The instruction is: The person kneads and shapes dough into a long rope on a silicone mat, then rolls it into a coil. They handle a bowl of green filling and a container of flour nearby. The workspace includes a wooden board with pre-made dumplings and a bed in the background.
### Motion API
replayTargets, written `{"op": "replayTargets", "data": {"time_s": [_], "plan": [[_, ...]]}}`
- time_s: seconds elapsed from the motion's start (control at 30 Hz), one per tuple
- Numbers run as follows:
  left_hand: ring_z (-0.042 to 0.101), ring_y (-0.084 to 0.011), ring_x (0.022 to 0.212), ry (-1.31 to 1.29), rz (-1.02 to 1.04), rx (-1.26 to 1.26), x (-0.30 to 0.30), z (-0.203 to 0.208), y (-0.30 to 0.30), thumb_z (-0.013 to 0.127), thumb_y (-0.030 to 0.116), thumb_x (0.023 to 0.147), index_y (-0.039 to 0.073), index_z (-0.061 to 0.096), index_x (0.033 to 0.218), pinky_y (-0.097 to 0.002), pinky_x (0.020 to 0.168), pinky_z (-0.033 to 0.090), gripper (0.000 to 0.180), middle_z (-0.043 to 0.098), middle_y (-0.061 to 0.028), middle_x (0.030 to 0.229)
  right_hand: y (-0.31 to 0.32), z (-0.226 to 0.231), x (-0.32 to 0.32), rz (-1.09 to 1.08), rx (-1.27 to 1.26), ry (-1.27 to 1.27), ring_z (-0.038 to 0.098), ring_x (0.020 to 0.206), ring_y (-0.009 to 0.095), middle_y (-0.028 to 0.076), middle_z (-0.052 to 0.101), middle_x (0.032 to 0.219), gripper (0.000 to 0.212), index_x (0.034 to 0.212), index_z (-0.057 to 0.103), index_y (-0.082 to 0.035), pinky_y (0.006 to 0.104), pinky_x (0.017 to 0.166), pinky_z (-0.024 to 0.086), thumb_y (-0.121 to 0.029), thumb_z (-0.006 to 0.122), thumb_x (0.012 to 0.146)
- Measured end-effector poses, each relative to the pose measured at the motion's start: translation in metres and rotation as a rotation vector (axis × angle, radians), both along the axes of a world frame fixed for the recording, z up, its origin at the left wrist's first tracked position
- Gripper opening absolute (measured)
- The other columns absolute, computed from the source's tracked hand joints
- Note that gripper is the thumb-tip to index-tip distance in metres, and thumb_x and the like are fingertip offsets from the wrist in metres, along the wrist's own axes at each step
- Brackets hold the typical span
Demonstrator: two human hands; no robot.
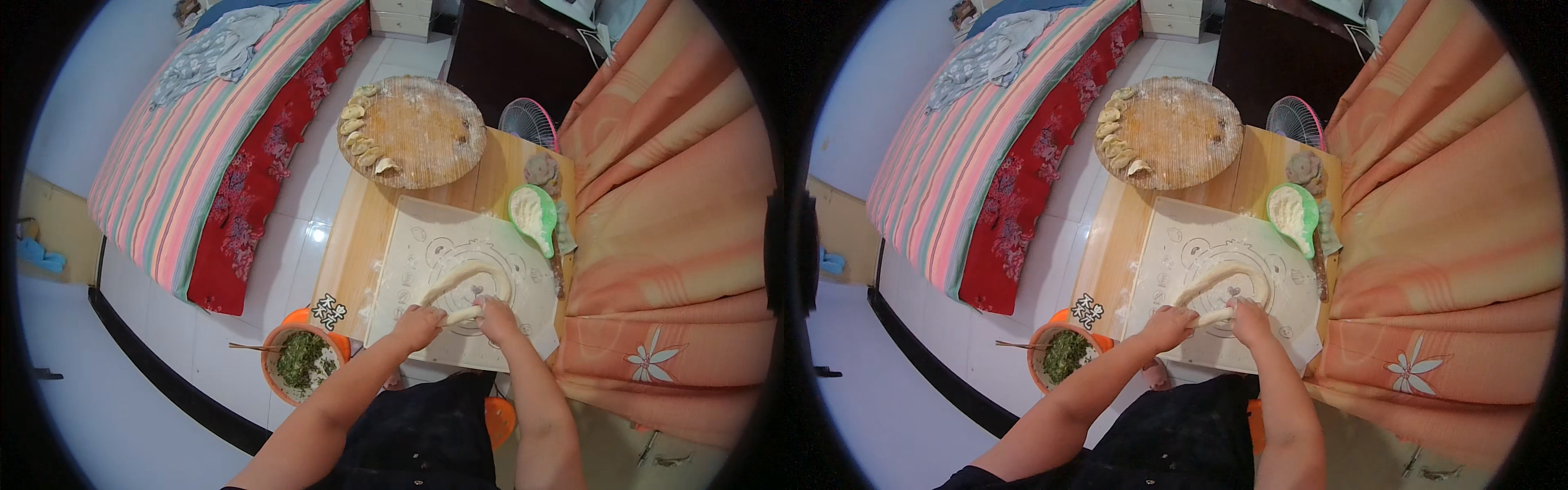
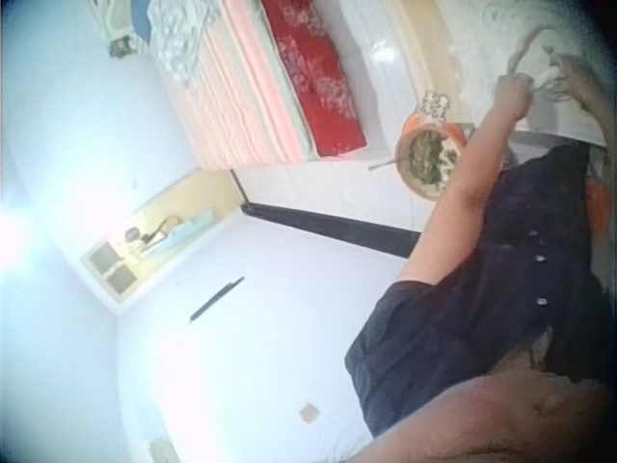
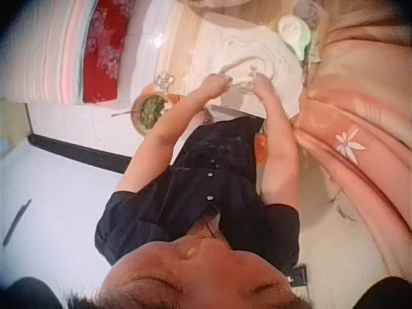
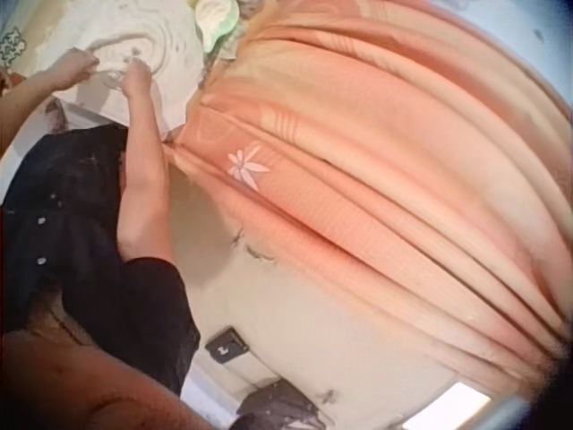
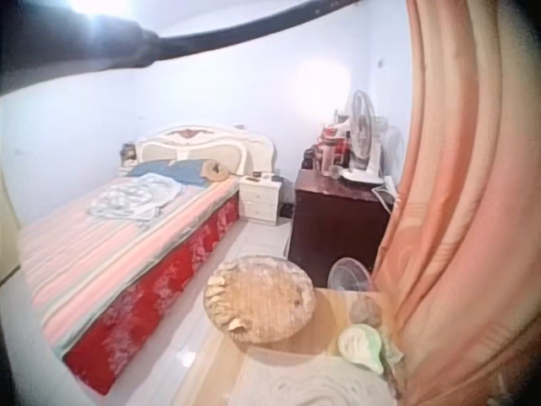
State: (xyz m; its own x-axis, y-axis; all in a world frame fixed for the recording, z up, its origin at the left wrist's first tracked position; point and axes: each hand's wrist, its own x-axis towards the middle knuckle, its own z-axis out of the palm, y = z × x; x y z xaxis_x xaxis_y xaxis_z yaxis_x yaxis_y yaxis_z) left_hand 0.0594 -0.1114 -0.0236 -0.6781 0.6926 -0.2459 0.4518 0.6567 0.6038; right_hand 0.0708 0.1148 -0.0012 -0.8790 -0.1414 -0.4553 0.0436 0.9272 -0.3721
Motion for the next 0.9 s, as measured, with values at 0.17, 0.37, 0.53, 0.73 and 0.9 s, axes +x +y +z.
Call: {"op": "replayTargets", "data": {"time_s": [0.17, 0.37, 0.53, 0.73, 0.9], "plan": [[0.057, -0.0243, 0.107, 0.153, -0.285, -0.173, 0.012, -0.034, -0.008, 0.059, 0.019, 0.080, 0.012, 0.062, 0.106, -0.0395, 0.098, 0.038, 0.027, 0.063, -0.0078, 0.101, -0.015, -0.014, 0.031, 0.282, 0.103, -0.137, 0.056, 0.108, 0.030, 0.011, 0.062, 0.111, 0.039, 0.112, 0.063, -0.009, 0.0426, 0.094, 0.043, -0.029, 0.067, 0.078], [0.045, -0.0251, 0.122, 0.371, -0.267, -0.395, 0.011, -0.026, -0.049, 0.055, 0.020, 0.082, 0.008, 0.061, 0.112, -0.0448, 0.113, 0.021, 0.033, 0.060, -0.0080, 0.115, -0.021, -0.049, 0.062, -0.005, 0.150, 0.171, 0.033, 0.134, 0.027, 0.008, 0.040, 0.144, 0.058, 0.136, 0.047, -0.011, 0.0425, 0.112, 0.023, -0.039, 0.058, 0.087], [0.034, -0.0238, 0.134, 0.210, -0.086, -0.132, -0.006, -0.003, -0.021, 0.054, 0.029, 0.086, 0.007, 0.050, 0.129, -0.0485, 0.114, 0.019, 0.049, 0.042, -0.0084, 0.140, -0.007, -0.050, 0.076, 0.046, 0.221, 0.201, 0.024, 0.140, 0.025, 0.006, 0.030, 0.151, 0.064, 0.144, 0.035, -0.012, 0.0443, 0.115, 0.016, -0.038, 0.055, 0.089], [0.022, -0.0219, 0.141, 0.421, -0.074, -0.189, -0.025, -0.054, 0.022, 0.048, 0.045, 0.091, 0.011, 0.033, 0.144, -0.0488, 0.114, 0.017, 0.065, 0.025, -0.0052, 0.154, 0.028, -0.039, 0.096, 0.199, 0.206, 0.110, 0.023, 0.141, 0.025, 0.006, 0.028, 0.152, 0.066, 0.145, 0.034, -0.012, 0.0467, 0.115, 0.014, -0.039, 0.056, 0.088], [0.023, -0.0209, 0.141, 0.523, 0.189, -0.280, -0.080, -0.075, 0.037, 0.041, 0.045, 0.094, 0.014, 0.028, 0.147, -0.0480, 0.115, 0.015, 0.062, 0.024, -0.0044, 0.154, 0.008, -0.068, 0.028, -0.002, 0.202, 0.303, 0.023, 0.141, 0.025, 0.008, 0.029, 0.152, 0.066, 0.144, 0.035, -0.010, 0.0475, 0.115, 0.013, -0.037, 0.057, 0.088]]}}
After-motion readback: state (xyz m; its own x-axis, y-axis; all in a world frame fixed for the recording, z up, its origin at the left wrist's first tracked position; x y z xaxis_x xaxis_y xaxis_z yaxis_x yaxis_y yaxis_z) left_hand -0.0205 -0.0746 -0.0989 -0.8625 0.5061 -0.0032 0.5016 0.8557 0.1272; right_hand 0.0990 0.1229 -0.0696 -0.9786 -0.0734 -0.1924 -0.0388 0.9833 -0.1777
